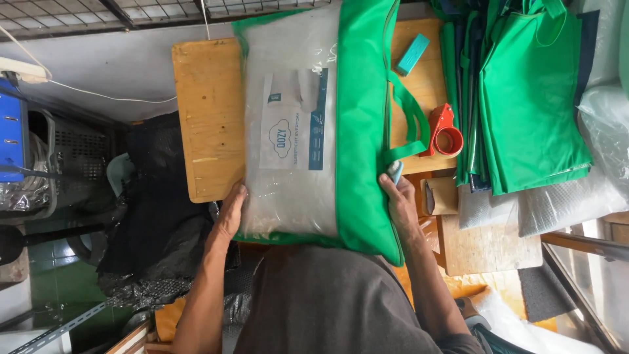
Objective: Inserting a pillow into a green protective bag and smoothing it with a lint roller.
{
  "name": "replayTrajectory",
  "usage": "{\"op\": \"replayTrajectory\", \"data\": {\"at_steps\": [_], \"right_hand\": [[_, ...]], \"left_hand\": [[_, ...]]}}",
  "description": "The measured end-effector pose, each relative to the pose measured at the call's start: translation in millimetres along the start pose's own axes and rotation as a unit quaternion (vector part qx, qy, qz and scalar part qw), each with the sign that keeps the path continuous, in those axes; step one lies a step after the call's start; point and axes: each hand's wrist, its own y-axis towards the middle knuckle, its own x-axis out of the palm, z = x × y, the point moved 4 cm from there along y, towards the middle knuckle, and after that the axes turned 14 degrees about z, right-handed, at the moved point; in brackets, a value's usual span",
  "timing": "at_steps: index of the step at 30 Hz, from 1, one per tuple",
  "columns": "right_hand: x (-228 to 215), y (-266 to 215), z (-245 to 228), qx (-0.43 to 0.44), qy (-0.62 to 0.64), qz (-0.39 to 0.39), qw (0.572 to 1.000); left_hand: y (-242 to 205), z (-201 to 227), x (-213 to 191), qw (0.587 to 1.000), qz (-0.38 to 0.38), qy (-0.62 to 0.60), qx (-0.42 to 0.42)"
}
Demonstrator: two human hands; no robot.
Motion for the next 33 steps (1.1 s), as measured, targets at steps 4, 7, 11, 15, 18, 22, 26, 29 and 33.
{"op": "replayTrajectory", "data": {"at_steps": [4, 7, 11, 15, 18, 22, 26, 29, 33], "right_hand": [[-30.8, 12.3, -17.0, -0.095, -0.011, -0.017, 0.995], [3.4, -24.7, -88.0, -0.189, -0.054, -0.067, 0.978], [95.3, -104.7, -158.1, -0.425, -0.203, -0.284, 0.835], [162.9, -174.7, -124.7, -0.571, -0.339, -0.44, 0.605], [193.2, -205.1, -97.9, -0.711, -0.396, -0.305, 0.495], [194.1, -186.6, -48.3, -0.688, -0.427, -0.275, 0.518], [165.9, -173.5, -58.5, -0.66, -0.394, -0.299, 0.565], [122.2, -161.0, -72.2, -0.55, -0.38, -0.195, 0.718], [39.4, -110.7, -56.9, -0.386, -0.437, 0.124, 0.803]], "left_hand": [[11.1, -98.3, 37.9, 0.994, -0.055, -0.072, -0.064], [7.3, -106.4, 54.1, 0.988, -0.076, -0.092, -0.098], [11.2, -117.9, 62.5, 0.96, -0.05, -0.233, -0.146], [12.7, -140.3, 65.4, 0.907, -0.019, -0.371, -0.198], [16.8, -151.5, 61.1, 0.851, 0.014, -0.472, -0.231], [13.7, -165.1, 55.8, 0.755, 0.06, -0.593, -0.273], [-1.8, -80.2, 30.7, 0.703, 0.102, -0.634, -0.306], [-17.7, 7.9, 20.0, 0.693, 0.13, -0.648, -0.289], [-6.9, -4.4, 25.4, 0.689, 0.012, -0.719, -0.097]]}}
